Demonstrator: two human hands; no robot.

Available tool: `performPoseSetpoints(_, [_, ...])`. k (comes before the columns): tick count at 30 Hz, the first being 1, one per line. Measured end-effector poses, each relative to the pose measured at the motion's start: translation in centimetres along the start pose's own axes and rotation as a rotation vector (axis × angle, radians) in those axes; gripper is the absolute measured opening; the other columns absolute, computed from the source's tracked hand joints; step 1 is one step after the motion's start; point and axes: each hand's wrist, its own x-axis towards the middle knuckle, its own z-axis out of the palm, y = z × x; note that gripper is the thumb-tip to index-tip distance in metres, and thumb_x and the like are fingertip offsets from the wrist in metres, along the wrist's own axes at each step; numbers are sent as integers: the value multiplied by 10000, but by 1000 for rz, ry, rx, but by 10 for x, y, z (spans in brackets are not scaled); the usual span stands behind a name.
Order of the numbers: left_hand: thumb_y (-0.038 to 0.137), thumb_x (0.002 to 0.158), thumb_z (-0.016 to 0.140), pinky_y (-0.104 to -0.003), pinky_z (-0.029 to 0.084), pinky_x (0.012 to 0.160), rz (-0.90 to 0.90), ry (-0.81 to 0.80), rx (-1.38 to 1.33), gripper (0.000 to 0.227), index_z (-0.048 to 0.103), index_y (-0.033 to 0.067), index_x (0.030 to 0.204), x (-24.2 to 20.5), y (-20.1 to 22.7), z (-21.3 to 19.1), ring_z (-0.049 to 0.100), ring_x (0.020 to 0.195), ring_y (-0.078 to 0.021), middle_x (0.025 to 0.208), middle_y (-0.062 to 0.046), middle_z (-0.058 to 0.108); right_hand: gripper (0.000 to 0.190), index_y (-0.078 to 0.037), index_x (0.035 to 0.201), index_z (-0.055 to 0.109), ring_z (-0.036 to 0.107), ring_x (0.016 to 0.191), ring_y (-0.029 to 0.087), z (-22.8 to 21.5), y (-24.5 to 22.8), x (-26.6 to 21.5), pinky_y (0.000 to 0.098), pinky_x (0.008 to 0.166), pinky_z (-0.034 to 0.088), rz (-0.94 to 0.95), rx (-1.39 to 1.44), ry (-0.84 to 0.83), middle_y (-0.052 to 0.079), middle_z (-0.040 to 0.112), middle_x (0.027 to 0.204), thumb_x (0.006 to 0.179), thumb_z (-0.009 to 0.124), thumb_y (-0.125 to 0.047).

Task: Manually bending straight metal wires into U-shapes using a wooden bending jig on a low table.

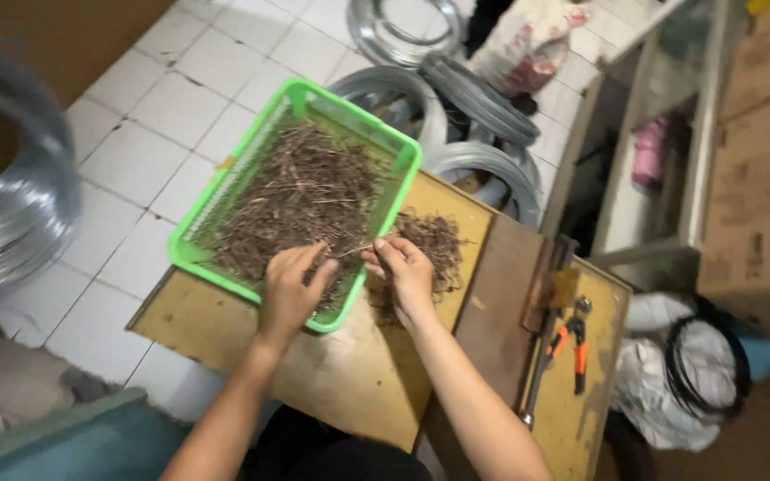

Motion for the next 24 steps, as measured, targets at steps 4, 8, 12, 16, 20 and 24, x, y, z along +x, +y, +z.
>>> performPoseSetpoints(4, [284, 870, 809, -424, 459, 1041, 110, -136, -213, 333, 756, 189, 1185, 15, 45, 39, 740, 1020, -209, 1033, -13, 786, 314, 43, 1139, 615, 768, 835, 247, -55, 3, -3, 273, 641, 641, -33, 23, 124, 199, 739, 997, 930, 749, -150])
performPoseSetpoints(8, [225, 901, 780, -377, 517, 949, 162, -215, -335, 187, 797, 236, 1087, 20, 72, 78, 755, 971, -178, 1004, 43, 796, 275, 40, 1097, 636, 761, 762, 200, -97, -6, -20, 217, 561, 605, -73, 44, 251, 187, 749, 966, 939, 743, -158])
performPoseSetpoints(12, [171, 900, 784, -385, 555, 863, 214, -305, -383, 158, 805, 197, 1054, 22, 111, 98, 760, 927, -231, 973, -3, 794, 234, 1, 1045, 658, 763, 743, 192, -143, -2, -30, 228, 546, 600, -73, 81, 362, 166, 760, 957, 928, 761, -174])
performPoseSetpoints(16, [169, 901, 780, -384, 562, 831, 216, -363, -454, 165, 800, 196, 1062, 11, 131, 137, 759, 938, -237, 1018, -3, 791, 232, -21, 1034, 660, 764, 742, 182, -178, 2, -40, 228, 549, 599, -63, 166, 452, 160, 767, 965, 921, 778, -185])
performPoseSetpoints(20, [152, 902, 771, -455, 573, 805, 250, -394, -453, 108, 797, 159, 1007, 7, 153, 154, 737, 980, -335, 1168, -71, 763, 144, -80, 963, 648, 751, 736, 140, -197, -5, -53, 207, 568, 579, -43, 235, 501, 118, 777, 959, 943, 745, -185])
performPoseSetpoints(24, [152, 890, 778, -443, 560, 895, 302, -397, -408, 75, 796, 155, 963, -2, 147, 185, 707, 1094, -337, 1287, -64, 718, 304, -64, 1100, 646, 750, 877, 188, -207, -25, -69, 269, 632, 605, 7, 72, 459, 136, 749, 1104, 944, 758, -300])
